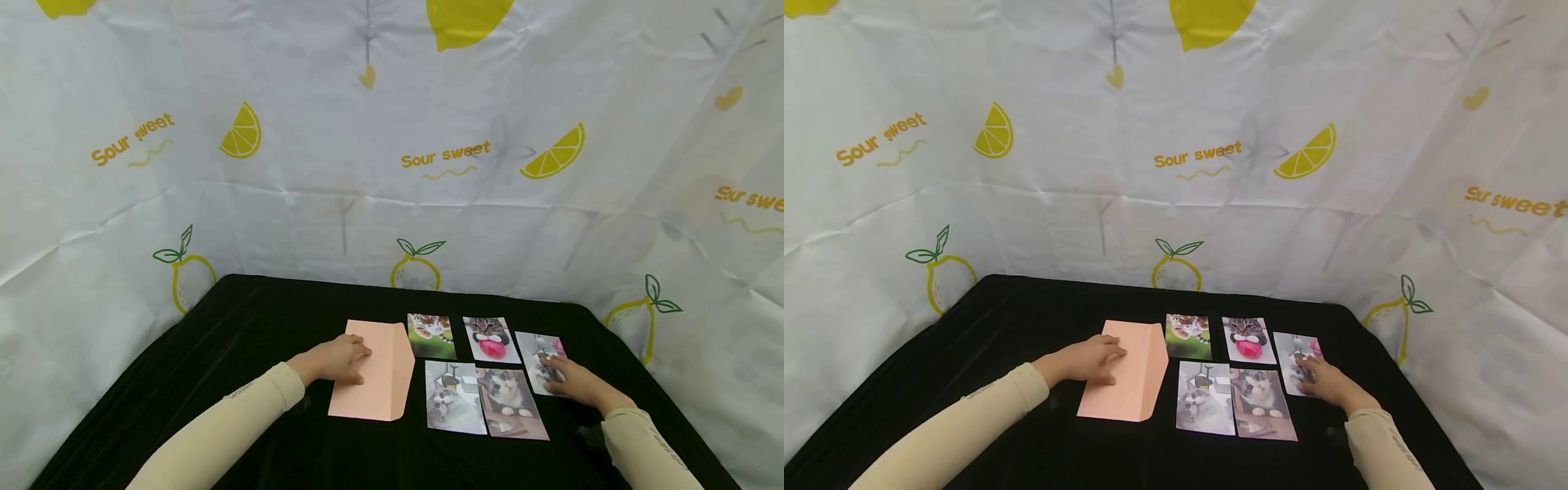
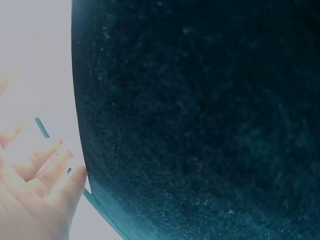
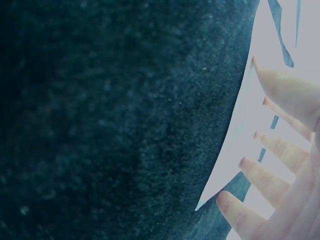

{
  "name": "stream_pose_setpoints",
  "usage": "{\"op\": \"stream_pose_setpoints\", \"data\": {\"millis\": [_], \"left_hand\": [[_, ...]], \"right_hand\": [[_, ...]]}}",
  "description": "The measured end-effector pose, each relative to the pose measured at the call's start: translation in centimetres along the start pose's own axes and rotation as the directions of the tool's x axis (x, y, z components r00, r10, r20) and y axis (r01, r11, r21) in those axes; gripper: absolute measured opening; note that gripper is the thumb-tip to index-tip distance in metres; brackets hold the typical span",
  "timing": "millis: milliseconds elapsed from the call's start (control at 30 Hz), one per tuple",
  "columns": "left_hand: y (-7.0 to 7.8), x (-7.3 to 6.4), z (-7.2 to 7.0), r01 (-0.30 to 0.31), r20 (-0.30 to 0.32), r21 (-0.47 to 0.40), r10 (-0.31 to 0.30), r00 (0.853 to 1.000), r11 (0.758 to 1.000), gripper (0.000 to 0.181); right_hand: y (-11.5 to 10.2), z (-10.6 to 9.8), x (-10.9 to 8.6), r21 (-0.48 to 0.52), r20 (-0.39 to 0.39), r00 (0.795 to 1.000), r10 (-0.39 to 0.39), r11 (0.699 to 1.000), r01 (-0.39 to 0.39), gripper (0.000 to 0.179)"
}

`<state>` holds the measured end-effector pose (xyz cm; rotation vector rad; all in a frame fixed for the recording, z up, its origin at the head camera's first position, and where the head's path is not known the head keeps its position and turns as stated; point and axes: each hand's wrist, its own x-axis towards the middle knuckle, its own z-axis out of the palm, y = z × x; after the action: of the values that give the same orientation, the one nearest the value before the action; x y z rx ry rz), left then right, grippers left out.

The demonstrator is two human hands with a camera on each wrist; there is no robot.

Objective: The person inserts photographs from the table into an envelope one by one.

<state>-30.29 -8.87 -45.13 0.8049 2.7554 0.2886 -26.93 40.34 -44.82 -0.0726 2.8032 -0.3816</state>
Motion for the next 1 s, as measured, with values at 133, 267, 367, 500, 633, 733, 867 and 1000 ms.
{"op": "stream_pose_setpoints", "data": {"millis": [133,267,367,500,633,733,867,1000], "left_hand": [[-0.1,0.1,0.0,0.006,0.003,-0.027,-0.006,1.000,1.000,0.057],[-0.2,0.2,0.0,0.015,0.005,-0.046,-0.015,1.000,0.999,0.057],[-0.2,0.3,0.0,0.020,0.005,-0.060,-0.020,1.000,0.998,0.057],[-0.2,0.3,0.0,0.020,0.005,-0.078,-0.020,1.000,0.997,0.057],[-0.3,0.2,0.0,0.015,0.009,-0.085,-0.015,1.000,0.996,0.057],[-0.4,0.1,-0.1,0.017,0.010,-0.087,-0.017,1.000,0.996,0.058],[-0.3,0.0,0.0,0.021,0.009,-0.097,-0.020,1.000,0.995,0.058],[-0.2,0.0,0.1,0.022,0.010,-0.108,-0.021,1.000,0.994,0.057]], "right_hand": [[0.0,-0.1,0.1,-0.005,-0.003,1.000,-0.007,1.000,0.007,0.067],[0.0,-0.2,0.2,0.000,-0.007,1.000,-0.009,1.000,0.009,0.065],[0.1,-0.2,0.3,-0.001,-0.010,1.000,-0.019,1.000,0.019,0.065],[0.2,-0.6,0.5,0.002,-0.026,0.998,-0.051,0.999,0.051,0.062],[0.4,-1.6,0.7,0.024,-0.097,0.992,-0.079,0.996,0.082,0.055],[0.9,-2.5,0.8,0.092,-0.164,0.985,-0.057,0.993,0.073,0.053],[2.2,-3.1,1.2,0.282,-0.167,0.985,0.055,0.959,-0.005,0.060],[3.9,-2.1,1.9,0.496,-0.097,0.982,0.163,0.863,-0.095,0.067]]}}
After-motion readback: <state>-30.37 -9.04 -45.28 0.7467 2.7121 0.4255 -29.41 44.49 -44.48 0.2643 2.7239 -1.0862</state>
